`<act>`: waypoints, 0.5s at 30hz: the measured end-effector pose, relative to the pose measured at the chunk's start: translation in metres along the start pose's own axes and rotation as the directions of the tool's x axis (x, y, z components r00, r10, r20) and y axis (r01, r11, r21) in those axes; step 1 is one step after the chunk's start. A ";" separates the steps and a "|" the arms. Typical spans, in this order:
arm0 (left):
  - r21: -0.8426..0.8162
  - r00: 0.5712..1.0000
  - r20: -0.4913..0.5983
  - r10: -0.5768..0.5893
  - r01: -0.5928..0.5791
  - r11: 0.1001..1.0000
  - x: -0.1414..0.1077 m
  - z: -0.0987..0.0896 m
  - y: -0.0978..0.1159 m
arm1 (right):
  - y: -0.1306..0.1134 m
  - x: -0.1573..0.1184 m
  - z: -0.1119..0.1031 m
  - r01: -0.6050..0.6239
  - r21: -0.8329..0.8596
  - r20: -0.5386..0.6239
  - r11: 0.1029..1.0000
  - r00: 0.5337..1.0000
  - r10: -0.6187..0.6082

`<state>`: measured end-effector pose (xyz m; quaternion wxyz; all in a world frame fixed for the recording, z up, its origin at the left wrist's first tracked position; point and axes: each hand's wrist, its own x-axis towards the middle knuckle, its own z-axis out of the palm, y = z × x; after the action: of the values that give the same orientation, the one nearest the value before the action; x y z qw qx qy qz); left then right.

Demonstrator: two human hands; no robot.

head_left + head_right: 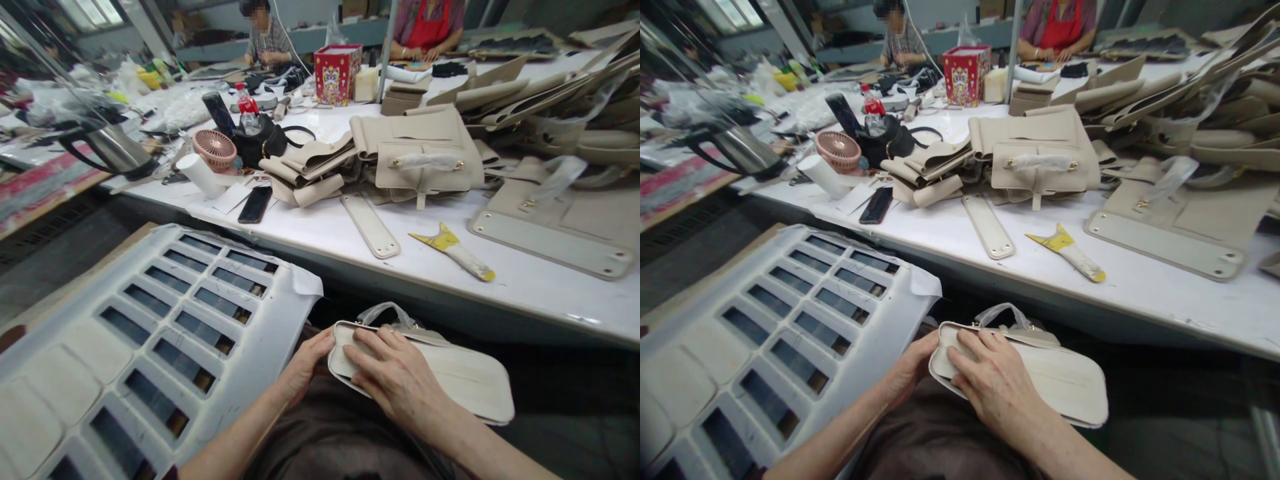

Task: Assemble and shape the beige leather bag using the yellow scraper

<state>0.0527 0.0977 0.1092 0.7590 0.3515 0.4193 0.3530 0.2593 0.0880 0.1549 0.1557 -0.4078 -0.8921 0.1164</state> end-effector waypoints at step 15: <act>-0.018 0.990 -0.121 0.067 -0.069 0.997 0.001 0.003 -0.007 | 0.000 -0.002 0.001 -0.014 -0.008 -0.014 1.000 1.000 0.014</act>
<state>0.0575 0.0944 0.1042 0.7238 0.3352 0.4480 0.4039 0.2603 0.0864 0.1539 0.1592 -0.4155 -0.8886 0.1111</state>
